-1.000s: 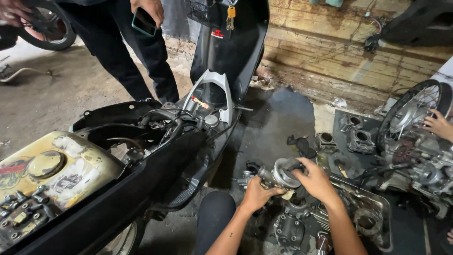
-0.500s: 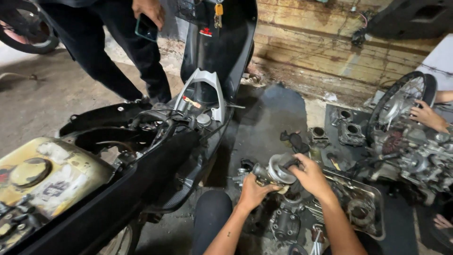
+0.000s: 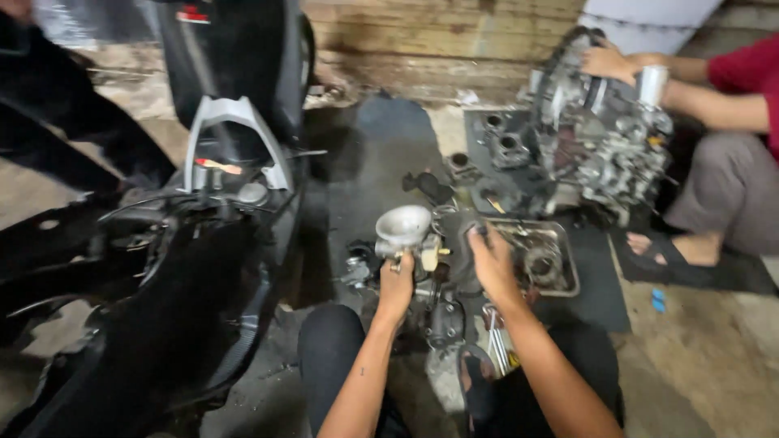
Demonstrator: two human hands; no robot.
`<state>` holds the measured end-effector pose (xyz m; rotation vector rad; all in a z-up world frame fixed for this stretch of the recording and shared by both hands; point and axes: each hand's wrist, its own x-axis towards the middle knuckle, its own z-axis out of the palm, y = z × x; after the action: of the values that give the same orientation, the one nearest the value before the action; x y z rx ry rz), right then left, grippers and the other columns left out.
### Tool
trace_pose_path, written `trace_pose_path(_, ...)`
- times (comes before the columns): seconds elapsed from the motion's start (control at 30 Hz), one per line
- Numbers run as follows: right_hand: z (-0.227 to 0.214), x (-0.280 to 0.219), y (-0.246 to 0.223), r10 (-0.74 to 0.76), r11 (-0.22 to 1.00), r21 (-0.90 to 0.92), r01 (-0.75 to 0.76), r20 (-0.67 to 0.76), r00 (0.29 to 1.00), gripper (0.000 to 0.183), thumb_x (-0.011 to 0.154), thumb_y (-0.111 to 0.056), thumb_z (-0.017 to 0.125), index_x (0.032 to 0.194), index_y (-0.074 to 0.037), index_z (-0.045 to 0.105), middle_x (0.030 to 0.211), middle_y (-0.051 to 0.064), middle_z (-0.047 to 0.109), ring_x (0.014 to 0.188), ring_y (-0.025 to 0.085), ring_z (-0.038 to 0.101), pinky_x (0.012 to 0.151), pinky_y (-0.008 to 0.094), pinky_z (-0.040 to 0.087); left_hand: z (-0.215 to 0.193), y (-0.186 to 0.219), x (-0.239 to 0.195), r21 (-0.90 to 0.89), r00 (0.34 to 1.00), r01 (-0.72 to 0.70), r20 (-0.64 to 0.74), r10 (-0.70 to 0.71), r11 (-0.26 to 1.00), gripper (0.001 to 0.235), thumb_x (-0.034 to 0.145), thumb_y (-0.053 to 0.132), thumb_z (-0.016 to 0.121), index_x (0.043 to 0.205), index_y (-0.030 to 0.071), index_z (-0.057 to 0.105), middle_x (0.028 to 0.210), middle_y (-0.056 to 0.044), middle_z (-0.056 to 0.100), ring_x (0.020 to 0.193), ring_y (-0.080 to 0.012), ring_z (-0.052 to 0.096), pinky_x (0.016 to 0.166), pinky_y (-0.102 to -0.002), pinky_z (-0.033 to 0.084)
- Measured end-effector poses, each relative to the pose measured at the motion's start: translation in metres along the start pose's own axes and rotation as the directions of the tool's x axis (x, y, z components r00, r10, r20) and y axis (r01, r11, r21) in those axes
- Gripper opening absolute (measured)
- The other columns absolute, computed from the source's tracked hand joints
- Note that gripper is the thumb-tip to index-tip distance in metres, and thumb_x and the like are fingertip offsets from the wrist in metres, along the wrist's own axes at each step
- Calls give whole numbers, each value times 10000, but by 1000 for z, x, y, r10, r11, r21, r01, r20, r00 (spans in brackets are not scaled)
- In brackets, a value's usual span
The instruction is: Disassembling, cleaning, and inspecting a motorcycle carburetor assembly.
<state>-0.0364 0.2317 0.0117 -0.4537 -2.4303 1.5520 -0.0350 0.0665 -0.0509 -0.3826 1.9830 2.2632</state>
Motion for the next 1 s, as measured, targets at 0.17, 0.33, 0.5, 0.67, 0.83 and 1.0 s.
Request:
trace_pose_path(0.17, -26, -35, -32, -115, 993, 30, 113, 56, 992, 446, 1035, -127, 463, 1442, 24, 563, 1507, 282, 498, 1458, 386, 403, 1224, 547, 272, 38, 40, -27, 2, 991, -22, 130, 21, 1000, 620, 992, 457, 560, 1255, -103, 609, 1227, -324, 642, 1209, -379, 611, 997, -489, 474)
trace_pose_path(0.33, -60, -26, 28, -414, 903, -72, 422, 108, 904, 523, 967, -22, 541, 1473, 86, 467, 1509, 348, 442, 1447, 455, 369, 1220, 567, 266, 67, 30, -36, -35, 973, -93, 208, 99, 995, 654, 978, 480, 600, 1245, -117, 625, 1207, -321, 663, 1187, -339, 614, 985, -490, 480)
trace_pose_path(0.5, -68, -27, 62, -497, 867, -33, 498, -139, 856, 419, 986, -20, 400, 1373, 108, 496, 1291, 320, 596, 1278, 463, 534, 1141, 579, 376, 103, 23, -51, 49, 974, -77, 217, 65, 996, 569, 875, 431, 751, 1096, -84, 647, 990, -252, 683, 965, -268, 650, 864, -463, 496)
trace_pose_path(0.67, -80, 1, 164, -646, 732, -509, 453, -305, 700, 228, 1011, -19, 429, 921, 52, 627, 775, 236, 561, 772, 442, 591, 793, 463, 503, 135, 12, -64, 171, 965, -115, 255, 69, 979, 543, 705, 352, 923, 928, -52, 638, 813, -152, 660, 802, -236, 652, 763, -402, 515)
trace_pose_path(0.83, -140, -43, 47, 60, 983, 180, -38, -114, 992, 427, 1091, -279, 432, 1212, 25, 706, 1227, 247, 716, 1166, 364, 672, 1032, 489, 482, 139, 13, -67, -31, 733, -641, 271, 624, 767, 787, 494, 318, 1027, 1104, 21, 627, 1009, -190, 731, 1042, -338, 711, 948, -449, 527)
trace_pose_path(1.0, -156, -61, 42, -32, 996, -93, -1, -351, 936, 394, 1071, -233, 444, 1235, 18, 699, 1145, 255, 729, 1143, 356, 685, 990, 457, 518, 169, 15, -76, 78, 834, -438, 408, 372, 896, 656, 605, 304, 973, 1052, -62, 662, 1056, -266, 713, 1103, -364, 676, 967, -484, 491)
